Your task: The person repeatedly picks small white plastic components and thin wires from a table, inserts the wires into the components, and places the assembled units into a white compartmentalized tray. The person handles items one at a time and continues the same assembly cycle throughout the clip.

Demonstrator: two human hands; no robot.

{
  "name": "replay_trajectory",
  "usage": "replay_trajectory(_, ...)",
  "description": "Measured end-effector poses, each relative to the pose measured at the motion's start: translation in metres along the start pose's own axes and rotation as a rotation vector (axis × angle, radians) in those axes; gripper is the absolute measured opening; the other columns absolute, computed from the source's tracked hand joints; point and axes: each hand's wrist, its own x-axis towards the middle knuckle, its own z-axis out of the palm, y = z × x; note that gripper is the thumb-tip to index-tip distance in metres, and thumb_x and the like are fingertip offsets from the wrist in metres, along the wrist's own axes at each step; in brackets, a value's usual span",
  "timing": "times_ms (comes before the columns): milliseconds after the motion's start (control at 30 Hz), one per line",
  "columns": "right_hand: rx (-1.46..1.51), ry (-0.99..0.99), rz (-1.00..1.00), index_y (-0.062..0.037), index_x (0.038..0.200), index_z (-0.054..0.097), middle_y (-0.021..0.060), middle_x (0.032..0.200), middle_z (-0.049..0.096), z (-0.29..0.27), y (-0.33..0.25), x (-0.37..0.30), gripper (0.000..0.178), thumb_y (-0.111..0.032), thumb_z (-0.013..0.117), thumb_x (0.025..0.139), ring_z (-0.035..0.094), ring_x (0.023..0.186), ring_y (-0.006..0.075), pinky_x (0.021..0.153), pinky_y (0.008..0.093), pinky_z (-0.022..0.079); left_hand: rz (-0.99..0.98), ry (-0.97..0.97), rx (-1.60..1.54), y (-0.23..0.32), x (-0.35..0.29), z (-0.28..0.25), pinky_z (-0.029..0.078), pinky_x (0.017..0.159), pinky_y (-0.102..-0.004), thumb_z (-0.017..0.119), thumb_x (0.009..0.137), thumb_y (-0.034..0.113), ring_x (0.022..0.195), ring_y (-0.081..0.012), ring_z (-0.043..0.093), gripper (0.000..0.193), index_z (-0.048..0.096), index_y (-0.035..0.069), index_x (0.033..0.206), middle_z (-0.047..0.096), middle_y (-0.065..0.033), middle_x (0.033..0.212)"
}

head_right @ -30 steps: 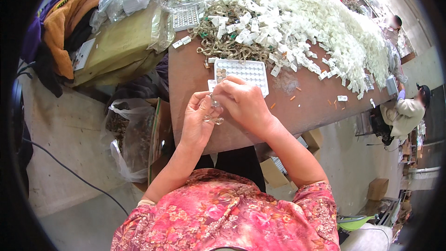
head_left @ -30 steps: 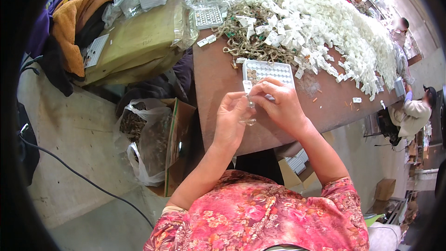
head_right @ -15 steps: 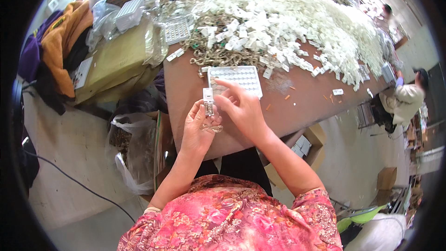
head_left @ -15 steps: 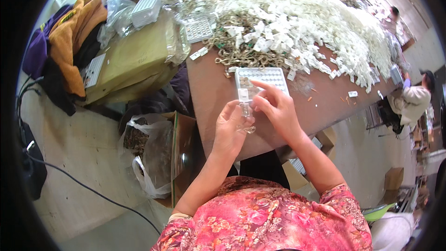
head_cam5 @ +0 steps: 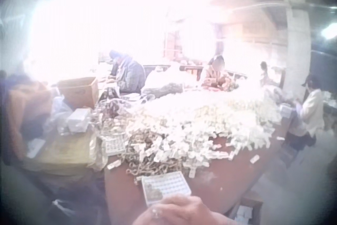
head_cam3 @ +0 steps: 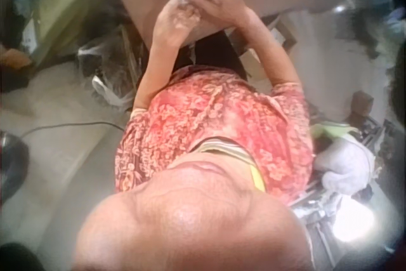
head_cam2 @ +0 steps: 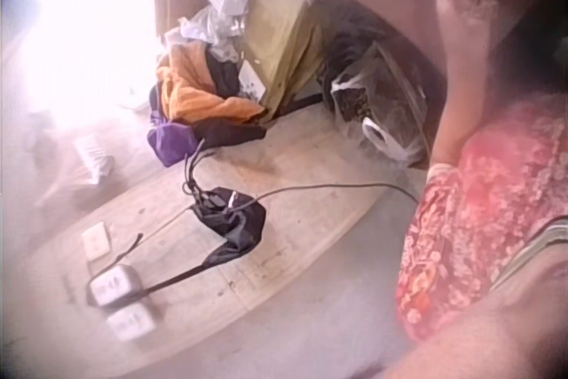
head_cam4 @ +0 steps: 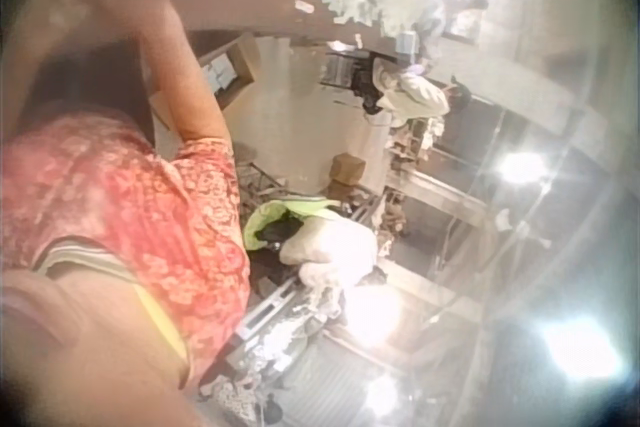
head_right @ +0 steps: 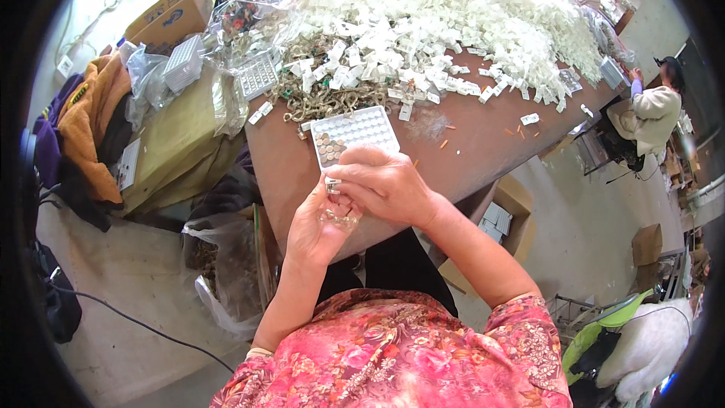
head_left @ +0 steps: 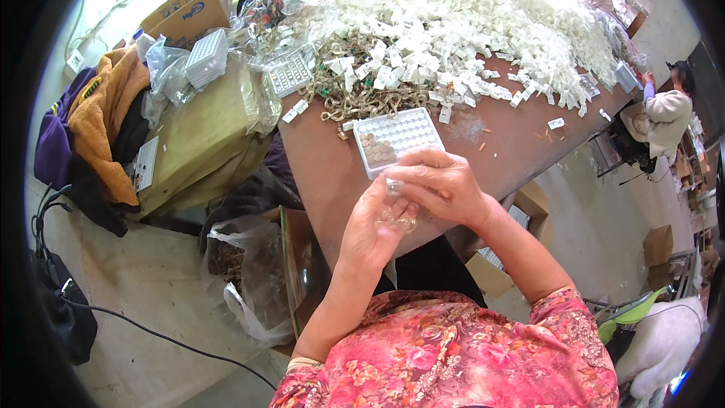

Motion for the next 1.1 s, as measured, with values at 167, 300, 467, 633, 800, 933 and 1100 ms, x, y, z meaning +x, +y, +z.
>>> replay_trajectory(167,-0.166,-0.109,-0.159,-0.0076,0.109,0.066,0.0063,0.099,0.062,-0.009,0.000,0.001,0.032,-0.016,0.072,0.078,0.065,0.080,0.0248,0.066,0.0339,0.054,0.021,0.056,-0.025,-0.007,-0.001,0.013,0.044,0.099,-0.0464,0.050,0.100,0.023,0.104,-0.0210,0.057,0.025,0.053,0.012,0.121,0.059,-0.0055,0.111)
replay_trajectory(300,-0.264,-0.135,-0.173,-0.0090,0.104,0.064,0.0054,0.093,0.061,-0.011,0.000,-0.001,0.027,-0.017,0.070,0.079,0.065,0.075,0.0236,0.063,0.0327,0.054,-0.009,0.115,0.032,-0.011,-0.005,0.019,0.042,0.102,-0.0464,0.050,0.099,0.021,0.109,-0.0217,0.056,0.026,0.053,0.010,0.123,0.059,-0.0050,0.112)
replay_trajectory(467,-0.251,-0.132,-0.089,-0.0093,0.095,0.060,0.0045,0.086,0.059,-0.012,0.000,-0.006,0.017,-0.017,0.067,0.081,0.062,0.067,0.0236,0.057,0.0330,0.053,0.223,0.023,0.488,-0.016,-0.006,0.016,0.047,0.095,-0.0351,0.055,0.096,0.016,0.102,-0.0157,0.060,0.029,0.053,0.002,0.121,0.061,-0.0063,0.112)
replay_trajectory(633,-0.235,-0.161,-0.061,-0.0088,0.088,0.058,0.0040,0.079,0.056,-0.012,-0.003,-0.009,0.013,-0.015,0.066,0.081,0.061,0.064,0.0236,0.054,0.0335,0.051,0.252,0.085,0.724,-0.012,-0.004,0.005,0.050,0.085,-0.0274,0.058,0.094,0.016,0.093,-0.0116,0.062,0.026,0.056,0.000,0.114,0.063,-0.0064,0.104)
replay_trajectory(800,-0.210,-0.208,-0.101,-0.0084,0.086,0.058,0.0044,0.073,0.054,-0.015,0.001,-0.011,0.011,-0.013,0.066,0.080,0.060,0.063,0.0237,0.054,0.0344,0.050,0.181,0.105,0.643,-0.015,-0.003,0.000,0.050,0.086,-0.0295,0.058,0.094,0.016,0.093,-0.0128,0.063,0.020,0.058,0.002,0.108,0.064,-0.0056,0.100)
replay_trajectory(933,-0.157,-0.057,-0.091,-0.0086,0.089,0.061,0.0049,0.072,0.056,-0.009,0.002,-0.020,0.012,-0.011,0.067,0.078,0.060,0.063,0.0235,0.054,0.0342,0.050,0.109,0.032,0.433,-0.020,-0.003,0.001,0.051,0.091,-0.0339,0.055,0.096,0.016,0.097,-0.0163,0.063,0.020,0.056,0.002,0.110,0.063,-0.0063,0.103)
replay_trajectory(1100,-0.198,0.128,-0.034,-0.0063,0.091,0.064,0.0061,0.082,0.063,0.003,-0.005,-0.038,0.020,-0.009,0.072,0.073,0.065,0.068,0.0227,0.059,0.0314,0.055,0.012,-0.033,0.130,-0.029,-0.003,-0.004,0.049,0.096,-0.0370,0.049,0.100,0.020,0.104,-0.0182,0.062,0.026,0.052,0.002,0.118,0.061,-0.0081,0.114)
